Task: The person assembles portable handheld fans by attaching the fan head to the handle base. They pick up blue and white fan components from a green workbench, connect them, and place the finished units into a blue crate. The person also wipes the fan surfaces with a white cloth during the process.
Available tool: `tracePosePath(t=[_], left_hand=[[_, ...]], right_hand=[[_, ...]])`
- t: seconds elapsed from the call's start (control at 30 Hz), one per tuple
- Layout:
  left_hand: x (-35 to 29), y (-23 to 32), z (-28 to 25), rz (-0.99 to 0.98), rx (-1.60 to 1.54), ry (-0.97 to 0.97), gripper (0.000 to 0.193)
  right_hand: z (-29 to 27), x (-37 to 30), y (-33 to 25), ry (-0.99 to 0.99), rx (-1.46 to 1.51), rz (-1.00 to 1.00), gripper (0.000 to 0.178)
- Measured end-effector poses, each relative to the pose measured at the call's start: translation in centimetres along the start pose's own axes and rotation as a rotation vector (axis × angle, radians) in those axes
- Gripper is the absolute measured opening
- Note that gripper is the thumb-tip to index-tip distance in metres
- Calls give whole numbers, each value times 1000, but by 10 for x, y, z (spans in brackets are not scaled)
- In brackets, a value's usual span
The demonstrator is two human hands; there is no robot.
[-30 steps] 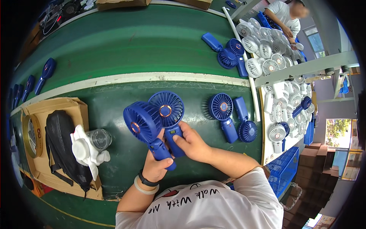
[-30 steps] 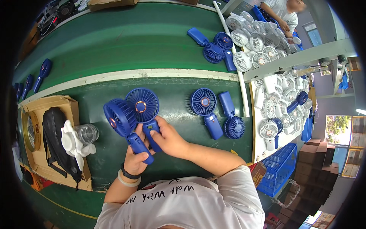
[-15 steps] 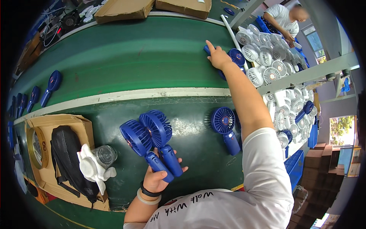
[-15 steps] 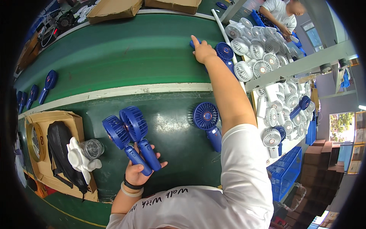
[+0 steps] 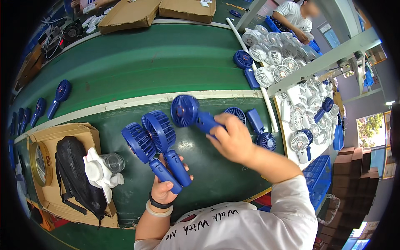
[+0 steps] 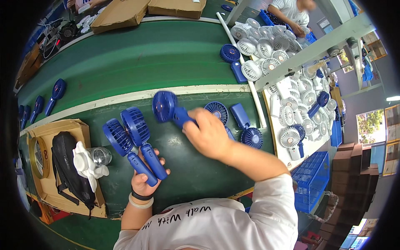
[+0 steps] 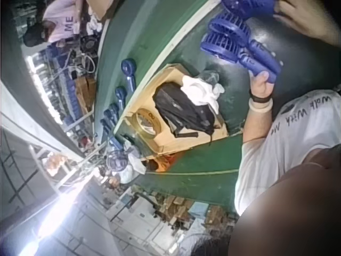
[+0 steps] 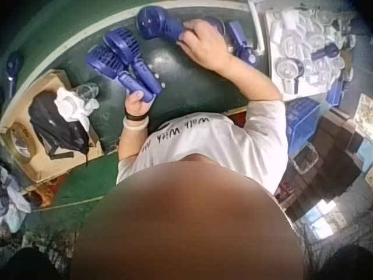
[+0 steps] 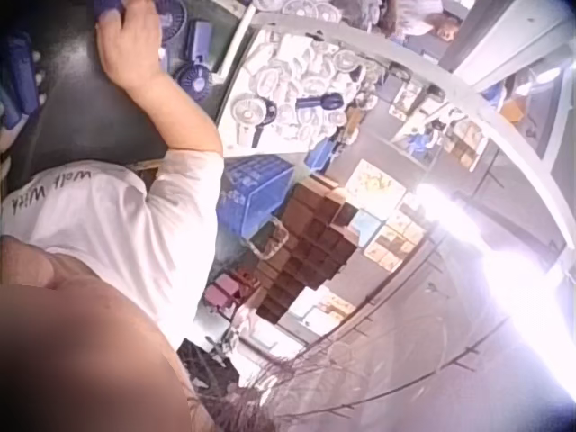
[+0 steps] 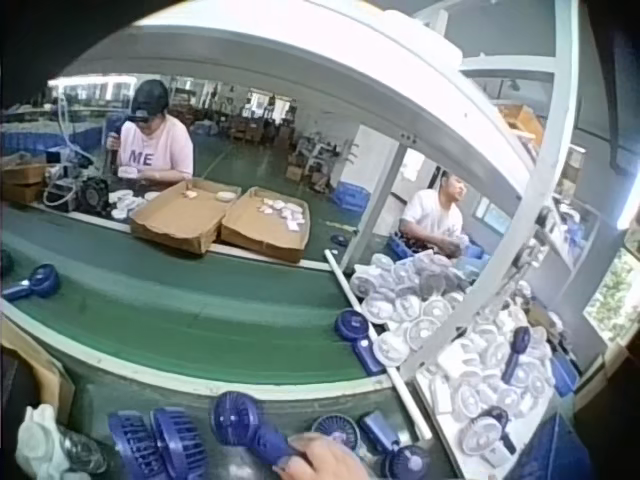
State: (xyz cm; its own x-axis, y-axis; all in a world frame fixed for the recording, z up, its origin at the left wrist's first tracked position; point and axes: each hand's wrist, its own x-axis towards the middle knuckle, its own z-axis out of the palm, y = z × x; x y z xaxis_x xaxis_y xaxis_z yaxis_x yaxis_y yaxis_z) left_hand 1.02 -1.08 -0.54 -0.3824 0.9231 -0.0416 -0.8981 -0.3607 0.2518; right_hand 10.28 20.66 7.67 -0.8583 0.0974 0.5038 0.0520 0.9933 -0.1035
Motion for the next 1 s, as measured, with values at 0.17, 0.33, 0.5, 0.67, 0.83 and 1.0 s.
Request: tracePosePath(t=[0.17, 0.33, 0.5, 0.67, 0.83, 1.0], left_hand=[[-1, -1, -3, 18, -8, -18, 88], [0, 2, 2, -1, 8, -30, 92], [2, 2, -4, 13, -29, -68, 90], [1, 3, -8, -1, -63, -95, 89], [2, 1, -8, -17, -96, -117, 90], [3, 1, -6, -32, -101, -122, 90]], right_hand=[[6, -46, -36, -270, 121, 357, 51], [27, -56, -38, -373, 519, 596, 62], [38, -40, -29, -145, 2546, 815, 48], [45, -35, -31, -178, 2595, 736, 51], [51, -38, -31, -164, 2492, 745, 54], [53, -37, -34, -48, 2353, 811, 52]])
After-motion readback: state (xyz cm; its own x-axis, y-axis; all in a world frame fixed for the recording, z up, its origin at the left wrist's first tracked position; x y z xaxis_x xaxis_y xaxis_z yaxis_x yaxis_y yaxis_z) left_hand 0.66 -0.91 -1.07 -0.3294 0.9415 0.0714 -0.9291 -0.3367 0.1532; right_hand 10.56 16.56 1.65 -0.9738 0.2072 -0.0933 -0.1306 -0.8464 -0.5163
